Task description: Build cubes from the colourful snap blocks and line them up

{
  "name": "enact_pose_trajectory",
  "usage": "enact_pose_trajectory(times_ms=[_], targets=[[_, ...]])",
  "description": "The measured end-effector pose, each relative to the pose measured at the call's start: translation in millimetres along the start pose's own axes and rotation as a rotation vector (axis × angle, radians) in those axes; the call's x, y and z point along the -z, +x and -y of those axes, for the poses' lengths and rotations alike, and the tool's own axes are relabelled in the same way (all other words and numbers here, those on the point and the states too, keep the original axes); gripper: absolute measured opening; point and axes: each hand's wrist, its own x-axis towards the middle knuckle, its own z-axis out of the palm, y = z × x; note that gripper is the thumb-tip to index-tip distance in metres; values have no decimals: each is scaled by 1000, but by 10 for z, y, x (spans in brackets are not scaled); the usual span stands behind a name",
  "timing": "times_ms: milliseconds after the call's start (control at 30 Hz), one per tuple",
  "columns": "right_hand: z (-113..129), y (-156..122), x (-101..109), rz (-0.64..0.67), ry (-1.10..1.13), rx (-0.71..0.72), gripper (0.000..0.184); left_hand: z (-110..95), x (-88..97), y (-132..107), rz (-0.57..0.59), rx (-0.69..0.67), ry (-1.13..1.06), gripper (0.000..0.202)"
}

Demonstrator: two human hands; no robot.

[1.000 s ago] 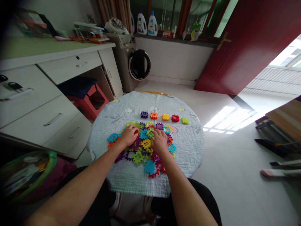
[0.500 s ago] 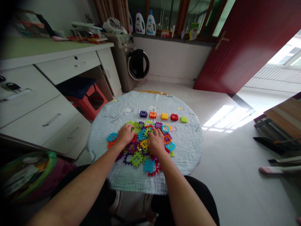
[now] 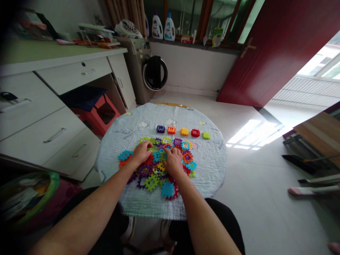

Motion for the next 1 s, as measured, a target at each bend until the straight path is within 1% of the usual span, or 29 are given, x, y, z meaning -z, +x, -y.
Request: enact_pose_trajectory(times_ms=[67,133,200,300,367,400,433,500,567,600,633,800,900,1000], targets=[[-5,11,8,10,-3,-18,36,-6,14,5,11,2,-72,22],[-18,28,23,-16,31,-32,26,-4,35,14,5,7,-133,25],[-45,49,53,-46,114,-32,21,2,65,23,-15,-7,-172,26],[-115,77,124,-90,289,-47,24,-2,128,27,-69,-57,-200,25],[-180,87,169,-121,362,-103,28,-13,178,17,-102,-91,-215,25],[-216,89,184,-120,370,-139,31,-18,203,8,-100,-109,-221,25],[-251,87,194,-102,360,-172,32,-21,227,-4,-75,-132,-224,25],[-313,77,194,-41,296,-196,30,-16,274,-31,52,-187,-221,29],[-357,57,178,2,202,-176,29,4,318,-55,191,-226,-196,35],[-369,46,168,9,156,-165,30,17,339,-63,229,-231,-178,38],[-377,35,162,11,115,-158,33,30,358,-67,243,-228,-162,40],[-395,3,194,46,19,-111,49,71,415,-40,193,-194,-154,39],[-450,0,251,72,14,-86,56,68,399,-34,196,-194,-136,37],[-521,-5,305,91,-10,-101,59,59,352,-53,213,-226,-85,35]])
